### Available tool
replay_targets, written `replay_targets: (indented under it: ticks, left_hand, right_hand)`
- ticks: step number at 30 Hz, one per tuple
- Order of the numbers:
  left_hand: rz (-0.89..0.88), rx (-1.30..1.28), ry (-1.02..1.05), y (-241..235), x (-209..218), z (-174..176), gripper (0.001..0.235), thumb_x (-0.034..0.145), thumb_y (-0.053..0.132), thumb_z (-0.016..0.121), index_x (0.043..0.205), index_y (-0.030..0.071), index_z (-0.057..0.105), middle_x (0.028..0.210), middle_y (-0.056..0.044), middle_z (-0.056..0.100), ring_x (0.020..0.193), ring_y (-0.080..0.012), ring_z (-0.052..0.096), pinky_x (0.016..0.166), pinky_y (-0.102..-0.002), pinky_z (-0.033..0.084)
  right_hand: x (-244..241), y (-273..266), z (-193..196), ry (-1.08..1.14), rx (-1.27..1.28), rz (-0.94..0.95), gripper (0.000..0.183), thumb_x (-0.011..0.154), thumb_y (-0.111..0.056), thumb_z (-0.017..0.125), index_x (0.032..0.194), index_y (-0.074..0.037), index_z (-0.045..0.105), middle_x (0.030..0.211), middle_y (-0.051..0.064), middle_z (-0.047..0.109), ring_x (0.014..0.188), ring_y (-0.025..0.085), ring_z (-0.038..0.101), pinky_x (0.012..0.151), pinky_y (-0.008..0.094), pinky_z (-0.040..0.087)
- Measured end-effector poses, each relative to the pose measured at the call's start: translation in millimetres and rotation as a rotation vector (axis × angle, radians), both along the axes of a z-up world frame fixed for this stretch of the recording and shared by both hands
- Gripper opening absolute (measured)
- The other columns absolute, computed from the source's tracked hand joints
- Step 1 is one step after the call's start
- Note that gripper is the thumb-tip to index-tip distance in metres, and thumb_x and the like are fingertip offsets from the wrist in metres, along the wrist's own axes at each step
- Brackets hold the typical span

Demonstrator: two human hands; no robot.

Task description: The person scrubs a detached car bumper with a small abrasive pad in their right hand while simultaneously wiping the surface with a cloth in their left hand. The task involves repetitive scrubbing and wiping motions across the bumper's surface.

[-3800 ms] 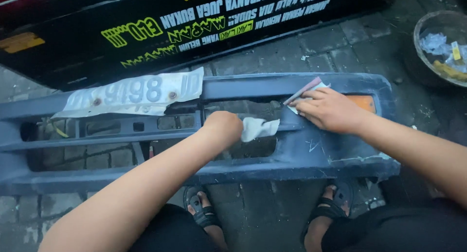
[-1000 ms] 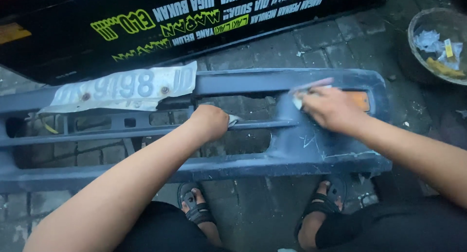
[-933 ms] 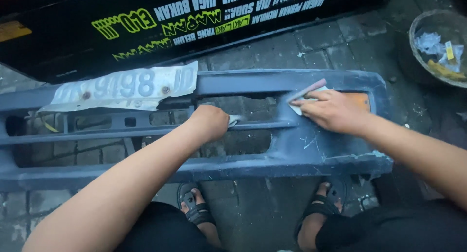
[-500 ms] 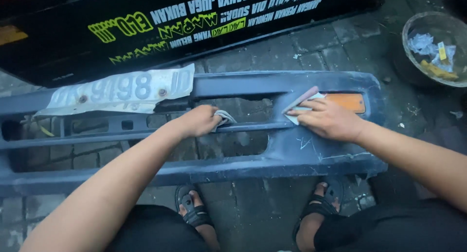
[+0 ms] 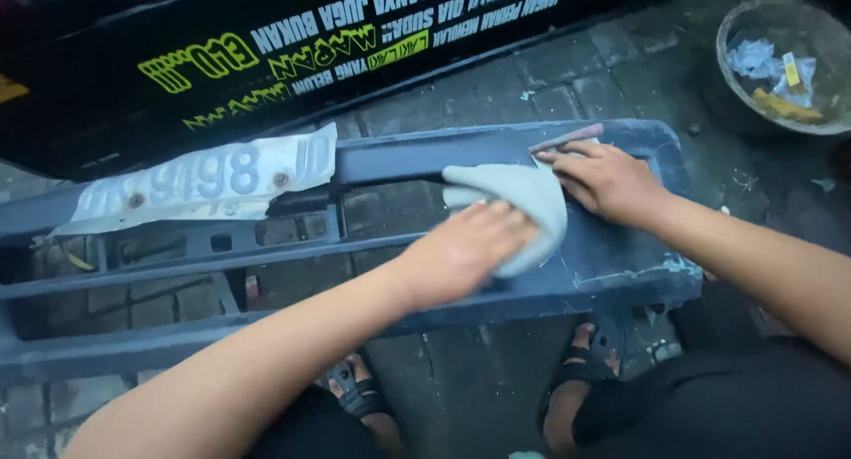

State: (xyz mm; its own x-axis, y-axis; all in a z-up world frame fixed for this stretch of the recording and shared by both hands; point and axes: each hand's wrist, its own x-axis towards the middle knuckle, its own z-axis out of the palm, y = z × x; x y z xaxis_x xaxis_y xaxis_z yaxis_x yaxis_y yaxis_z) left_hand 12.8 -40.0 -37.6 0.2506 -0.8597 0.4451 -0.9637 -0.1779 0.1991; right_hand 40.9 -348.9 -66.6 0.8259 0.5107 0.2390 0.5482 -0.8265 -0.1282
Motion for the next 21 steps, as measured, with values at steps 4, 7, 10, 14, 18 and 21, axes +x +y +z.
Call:
replay_targets:
  ticks: [4, 7, 10, 14, 18, 21]
  left_hand:
    - [0.042, 0.629, -0.068, 18.0, -8.0, -12.7, 0.055, 0.102, 0.018, 0.055, 0.156, 0.013, 0.044, 0.165, -0.013, 0.037, 0.154, -0.0377, 0.028, 0.122, -0.056, 0.029]
    - [-0.002, 0.676, -0.163, 30.1, -0.7, -9.4, 0.062, 0.102, 0.014, 0.049, 0.162, 0.016, 0.033, 0.170, -0.011, 0.029, 0.158, -0.0346, 0.019, 0.126, -0.051, 0.023]
    - [0.075, 0.788, -0.217, 30.5, 6.9, -10.5, 0.069, 0.096, 0.016, 0.052, 0.161, 0.025, 0.031, 0.170, -0.002, 0.024, 0.154, -0.0361, 0.026, 0.110, -0.053, 0.045]
    - [0.064, 0.716, -0.303, 22.5, 14.2, -31.4, 0.064, 0.093, 0.033, 0.060, 0.152, 0.017, 0.041, 0.163, -0.009, 0.032, 0.139, -0.0383, 0.044, 0.112, -0.057, 0.038]
    - [0.099, 0.725, -0.311, 8.7, -0.3, -13.0, 0.079, 0.096, 0.032, 0.066, 0.161, 0.023, 0.022, 0.150, -0.012, 0.037, 0.113, -0.0324, 0.054, 0.094, -0.044, 0.044]
    - [0.168, 0.750, -0.367, 0.5, -3.8, -0.5, 0.089, 0.091, 0.043, 0.073, 0.164, 0.029, 0.023, 0.150, -0.007, 0.039, 0.115, -0.0288, 0.054, 0.089, -0.042, 0.046]
  right_hand:
    - [5.8, -9.3, -13.0, 0.107, -0.010, -0.020, 0.018, 0.106, -0.024, 0.057, 0.117, -0.014, 0.068, 0.134, 0.007, 0.070, 0.140, 0.028, 0.056, 0.110, 0.051, 0.050]
    - [3.7, -7.1, -4.2, 0.111, -0.039, -0.032, 0.022, 0.107, -0.028, 0.055, 0.118, -0.014, 0.067, 0.135, 0.008, 0.070, 0.143, 0.028, 0.054, 0.112, 0.051, 0.048]
    - [-2.1, -5.0, 1.7, 0.145, -0.022, -0.027, 0.016, 0.106, -0.022, 0.056, 0.115, -0.012, 0.065, 0.141, 0.009, 0.067, 0.141, 0.032, 0.055, 0.109, 0.054, 0.049]
    - [2.6, -5.2, 1.1, 0.112, -0.054, -0.058, 0.020, 0.107, -0.024, 0.055, 0.121, -0.015, 0.065, 0.137, 0.006, 0.070, 0.140, 0.027, 0.057, 0.110, 0.048, 0.050]
    - [-1.1, -5.7, -1.2, 0.082, -0.068, -0.064, 0.016, 0.106, -0.025, 0.057, 0.116, -0.016, 0.066, 0.136, 0.004, 0.071, 0.138, 0.024, 0.059, 0.112, 0.045, 0.050]
    - [3.6, -5.1, 0.2, 0.060, -0.032, -0.010, 0.019, 0.106, -0.026, 0.056, 0.118, -0.014, 0.065, 0.136, 0.008, 0.069, 0.138, 0.029, 0.057, 0.107, 0.050, 0.050]
